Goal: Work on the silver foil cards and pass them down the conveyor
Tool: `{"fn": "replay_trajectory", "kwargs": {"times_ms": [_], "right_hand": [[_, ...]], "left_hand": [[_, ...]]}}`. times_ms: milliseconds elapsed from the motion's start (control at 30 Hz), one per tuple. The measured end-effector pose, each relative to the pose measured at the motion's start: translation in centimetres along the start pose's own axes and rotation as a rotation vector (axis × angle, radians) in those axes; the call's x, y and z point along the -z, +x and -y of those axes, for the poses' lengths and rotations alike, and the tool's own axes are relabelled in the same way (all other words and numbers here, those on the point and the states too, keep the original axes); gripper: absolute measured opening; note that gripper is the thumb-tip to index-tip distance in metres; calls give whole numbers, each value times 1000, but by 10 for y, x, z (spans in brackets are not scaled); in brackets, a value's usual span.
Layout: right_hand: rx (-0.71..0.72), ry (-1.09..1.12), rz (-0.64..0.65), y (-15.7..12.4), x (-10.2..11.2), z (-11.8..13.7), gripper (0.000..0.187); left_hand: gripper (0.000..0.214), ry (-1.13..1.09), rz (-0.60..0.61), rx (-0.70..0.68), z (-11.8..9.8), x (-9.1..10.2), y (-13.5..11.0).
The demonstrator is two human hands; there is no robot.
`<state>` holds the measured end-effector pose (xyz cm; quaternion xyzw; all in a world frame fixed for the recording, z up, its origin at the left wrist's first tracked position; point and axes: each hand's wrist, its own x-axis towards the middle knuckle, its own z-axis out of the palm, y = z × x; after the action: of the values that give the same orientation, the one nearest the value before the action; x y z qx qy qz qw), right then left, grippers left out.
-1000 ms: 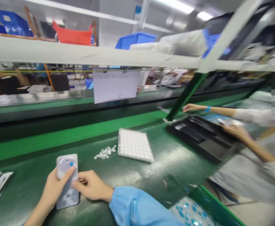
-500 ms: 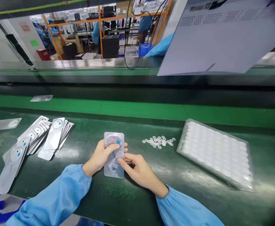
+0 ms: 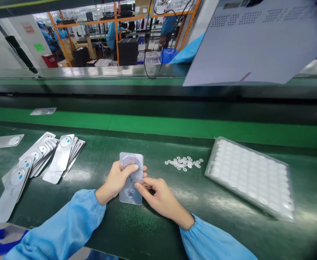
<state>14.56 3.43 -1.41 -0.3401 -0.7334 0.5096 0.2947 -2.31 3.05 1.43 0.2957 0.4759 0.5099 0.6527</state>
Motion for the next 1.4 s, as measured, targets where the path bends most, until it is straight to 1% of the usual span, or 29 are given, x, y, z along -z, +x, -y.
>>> {"fn": "replay_trajectory", "kwargs": {"times_ms": [267, 367, 433, 500, 567, 633, 700, 800, 933, 1067, 1400], "right_hand": [[9, 0, -11, 0, -2, 1, 42], [-2, 29, -42, 0, -1, 0, 40], [-18, 63, -119, 0, 2, 0, 36], [16, 41, -266, -1, 6, 1, 33], [130, -71, -414, -1, 11, 5, 26], [280, -196, -494, -1, 13, 8, 17], [384, -280, -509, -1, 13, 11, 18], [443, -359, -515, 0, 11, 10, 25], [458, -406, -523, 0, 10, 6, 28], [442, -412, -531, 0, 12, 4, 28], [460, -434, -517, 0, 12, 5, 22]], "left_hand": [[43, 1, -26, -37, 2, -2, -1], [43, -3, -43, -38, 2, -2, 0], [43, 10, -70, -44, 1, -2, 0], [44, 23, -79, -37, 1, -3, -1], [44, 43, -49, -34, 1, -4, -2], [43, 101, 0, -69, 1, -5, -4], [41, 204, 36, -145, 2, -5, -6], [40, 329, 62, -222, 4, -4, -7], [36, 376, 105, -196, 8, -3, -8], [30, 466, 93, -157, 7, -3, -10], [27, 499, 140, -214, 6, -4, -9]]}}
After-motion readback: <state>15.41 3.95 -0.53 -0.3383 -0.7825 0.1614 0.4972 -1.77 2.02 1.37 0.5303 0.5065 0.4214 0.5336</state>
